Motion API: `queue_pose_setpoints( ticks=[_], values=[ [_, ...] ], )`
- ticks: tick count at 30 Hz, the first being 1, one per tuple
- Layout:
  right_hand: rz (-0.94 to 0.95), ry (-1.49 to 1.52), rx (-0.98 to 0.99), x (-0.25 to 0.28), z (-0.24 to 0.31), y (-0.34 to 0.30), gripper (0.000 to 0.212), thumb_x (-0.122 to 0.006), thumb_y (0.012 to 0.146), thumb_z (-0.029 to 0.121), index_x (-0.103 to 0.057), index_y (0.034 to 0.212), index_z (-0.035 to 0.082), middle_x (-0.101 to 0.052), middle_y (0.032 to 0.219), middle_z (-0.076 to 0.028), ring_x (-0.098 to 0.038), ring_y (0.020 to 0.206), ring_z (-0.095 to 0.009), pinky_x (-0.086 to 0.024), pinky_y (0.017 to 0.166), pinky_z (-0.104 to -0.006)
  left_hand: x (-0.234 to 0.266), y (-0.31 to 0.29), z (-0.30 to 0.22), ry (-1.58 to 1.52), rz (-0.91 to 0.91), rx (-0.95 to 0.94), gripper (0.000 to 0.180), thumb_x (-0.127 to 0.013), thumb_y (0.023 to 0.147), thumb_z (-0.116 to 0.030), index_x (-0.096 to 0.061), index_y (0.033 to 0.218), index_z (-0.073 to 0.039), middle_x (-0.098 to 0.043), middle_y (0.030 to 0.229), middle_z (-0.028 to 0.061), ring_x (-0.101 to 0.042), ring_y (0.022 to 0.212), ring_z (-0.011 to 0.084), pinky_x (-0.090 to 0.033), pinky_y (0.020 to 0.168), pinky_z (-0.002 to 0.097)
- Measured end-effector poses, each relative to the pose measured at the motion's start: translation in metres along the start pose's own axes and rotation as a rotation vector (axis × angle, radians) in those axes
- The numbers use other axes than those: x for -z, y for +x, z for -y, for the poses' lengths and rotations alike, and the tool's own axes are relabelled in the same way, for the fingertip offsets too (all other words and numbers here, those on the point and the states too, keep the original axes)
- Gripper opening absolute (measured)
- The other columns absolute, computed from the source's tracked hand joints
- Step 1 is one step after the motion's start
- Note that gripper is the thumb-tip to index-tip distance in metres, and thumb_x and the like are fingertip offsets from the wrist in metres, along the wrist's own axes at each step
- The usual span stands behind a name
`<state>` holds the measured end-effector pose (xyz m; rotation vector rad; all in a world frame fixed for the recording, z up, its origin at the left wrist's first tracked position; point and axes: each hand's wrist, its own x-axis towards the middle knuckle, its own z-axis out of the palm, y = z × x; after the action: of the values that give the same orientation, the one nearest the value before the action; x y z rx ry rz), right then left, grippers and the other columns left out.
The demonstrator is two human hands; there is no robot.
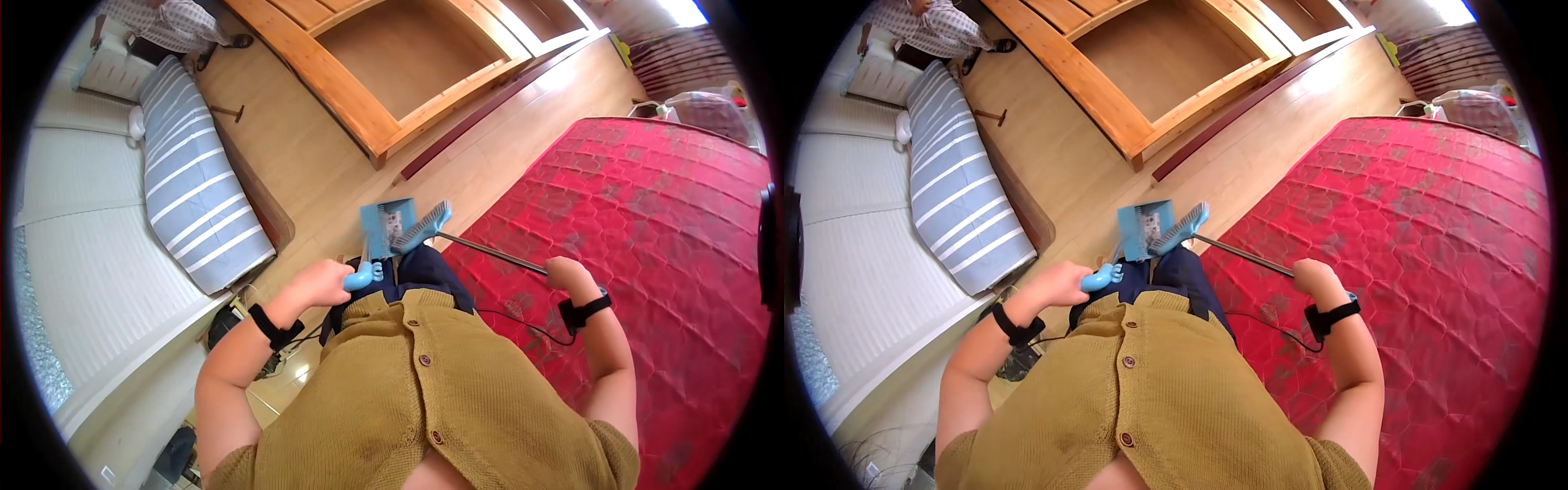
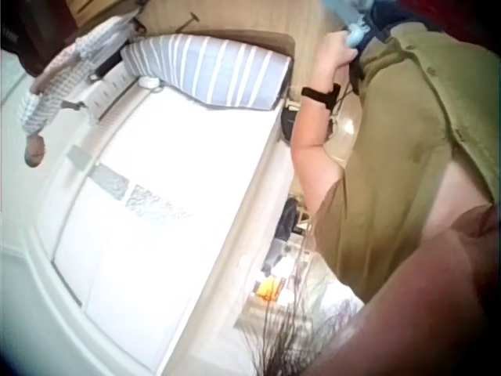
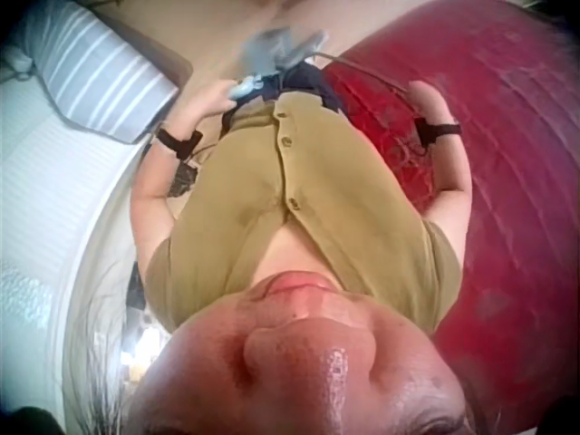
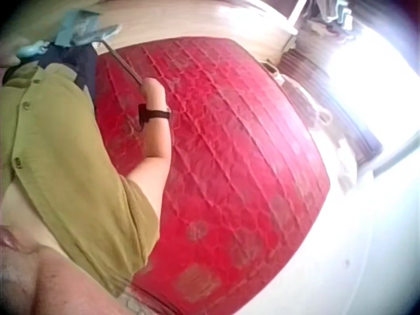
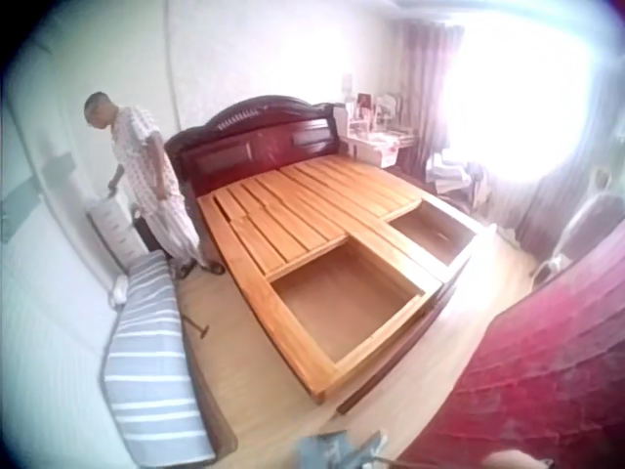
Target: The person places wooden slats onto a bed frame by hand and then sweeps the floor under the bed into a dustpan using a broom.
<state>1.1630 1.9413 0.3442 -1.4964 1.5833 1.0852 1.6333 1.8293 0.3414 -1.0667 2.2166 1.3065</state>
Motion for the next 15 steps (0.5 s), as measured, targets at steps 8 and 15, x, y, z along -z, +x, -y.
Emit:
queue_pose_setpoints(
  ticks=[8,15],
  values=[
    [-0.137,0.048,-0.05,-0.024,-0.069,-0.013,0.017,-0.05,0.069,0.009,-0.061,0.081,0.003,-0.061,0.083,-0.018,-0.059,0.08,-0.033,-0.049,0.069,-0.0408,0.003,0.061,-0.053,0.051,-0.073,-0.111,0.017,-0.056,0.06,-0.015,-0.058,0.076,-0.008,-0.058,0.068,0.016,-0.056,0.067,0.0351,-0.044,0.058,0.0439],
    [-0.151,0.063,-0.147,-0.012,-0.113,-0.023,0.017,-0.051,0.067,0.008,-0.059,0.081,0.002,-0.061,0.085,-0.018,-0.059,0.081,-0.034,-0.049,0.069,-0.0412,-0.008,0.102,-0.092,0.042,-0.115,-0.192,0.015,-0.057,0.061,-0.017,-0.056,0.073,-0.008,-0.056,0.064,0.016,-0.055,0.064,0.0359,-0.043,0.056,0.0449]
  ],
)
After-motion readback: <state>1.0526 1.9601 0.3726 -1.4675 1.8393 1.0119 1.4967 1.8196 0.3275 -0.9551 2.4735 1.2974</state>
